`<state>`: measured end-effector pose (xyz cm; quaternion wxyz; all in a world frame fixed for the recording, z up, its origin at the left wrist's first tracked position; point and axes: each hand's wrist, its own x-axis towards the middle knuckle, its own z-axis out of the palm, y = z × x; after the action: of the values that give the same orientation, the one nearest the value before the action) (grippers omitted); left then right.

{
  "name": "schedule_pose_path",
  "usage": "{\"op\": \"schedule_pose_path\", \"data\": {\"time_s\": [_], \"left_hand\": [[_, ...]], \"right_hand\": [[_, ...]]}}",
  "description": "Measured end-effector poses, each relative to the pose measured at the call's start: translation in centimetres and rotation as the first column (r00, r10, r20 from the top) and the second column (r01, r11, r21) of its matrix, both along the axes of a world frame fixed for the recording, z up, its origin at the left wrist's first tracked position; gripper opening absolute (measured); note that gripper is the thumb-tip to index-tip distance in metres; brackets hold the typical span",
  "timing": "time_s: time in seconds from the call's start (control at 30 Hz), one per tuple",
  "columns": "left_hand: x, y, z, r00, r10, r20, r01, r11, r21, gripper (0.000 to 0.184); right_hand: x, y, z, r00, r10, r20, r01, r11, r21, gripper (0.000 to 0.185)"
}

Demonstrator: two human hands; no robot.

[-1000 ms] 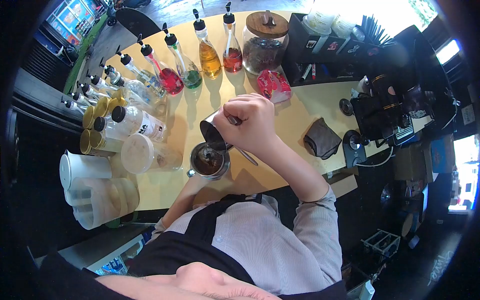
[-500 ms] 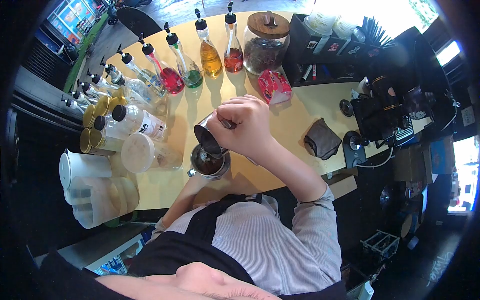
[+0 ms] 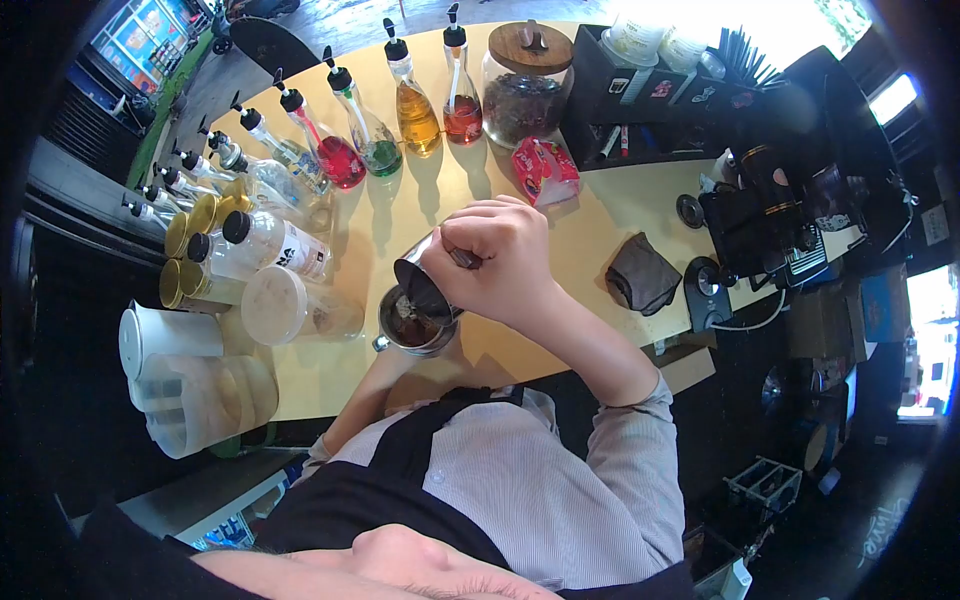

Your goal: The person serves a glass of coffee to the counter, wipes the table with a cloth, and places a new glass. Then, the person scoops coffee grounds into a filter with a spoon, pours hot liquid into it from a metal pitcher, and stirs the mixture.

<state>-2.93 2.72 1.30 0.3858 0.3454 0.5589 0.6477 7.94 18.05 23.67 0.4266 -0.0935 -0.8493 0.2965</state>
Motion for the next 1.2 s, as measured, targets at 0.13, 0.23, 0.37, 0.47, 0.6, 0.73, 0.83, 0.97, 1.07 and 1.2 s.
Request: {"op": "schedule_pose_path", "data": {"time_s": [0.13,0.23,0.37,0.47,0.6,0.73,0.83,0.97,1.07,1.2], "left_hand": [[0.1,0.1,-0.3,0.999,0.024,0.045,-0.023,1.0,-0.02,0.064],[0.0,0.2,-0.8,0.998,0.036,0.044,-0.035,0.999,-0.026,0.063],[-0.1,-0.2,-0.3,1.0,0.024,0.011,-0.024,1.0,-0.019,0.064],[-0.1,-0.4,-0.2,1.0,0.02,-0.012,-0.02,1.0,-0.015,0.064],[0.1,-0.3,1.3,0.997,0.037,-0.072,-0.038,0.999,-0.01,0.064],[0.3,-0.3,4.0,0.979,0.062,-0.192,-0.064,0.998,-0.004,0.066],[-0.6,-0.2,-3.6,0.989,0.017,-0.147,-0.021,1.0,-0.023,0.068],[-0.8,-0.2,-4.7,0.997,-0.039,-0.073,0.035,0.998,-0.058,0.07],[-0.5,-0.3,-2.2,0.996,-0.015,-0.085,0.009,0.998,-0.068,0.072],[-0.5,-0.3,-1.8,0.992,-0.016,-0.129,0.008,0.998,-0.063,0.074]], "right_hand": [[0.4,0.0,0.1,1.0,0.0,0.016,0.0,1.0,0.004,0.029],[0.6,0.1,0.1,1.0,-0.001,0.021,0.001,1.0,0.012,0.029],[0.9,0.1,0.0,0.999,-0.027,0.038,0.026,0.999,0.026,0.028],[1.1,0.3,-0.1,0.998,-0.033,0.044,0.032,0.999,0.027,0.027],[1.0,0.4,-0.2,0.999,-0.04,0.034,0.04,0.999,0.009,0.025],[0.6,0.5,-0.5,0.998,-0.024,-0.055,0.023,1.0,-0.019,0.033],[0.7,0.7,-0.4,0.999,-0.044,-0.011,0.043,0.999,-0.004,0.028],[0.5,0.9,-0.4,0.997,-0.072,0.035,0.071,0.997,0.023,0.026],[0.3,1.0,-0.4,0.998,-0.059,0.034,0.058,0.998,0.015,0.027],[0.0,1.0,-0.3,0.999,-0.044,0.02,0.044,0.998,0.033,0.027]]}}
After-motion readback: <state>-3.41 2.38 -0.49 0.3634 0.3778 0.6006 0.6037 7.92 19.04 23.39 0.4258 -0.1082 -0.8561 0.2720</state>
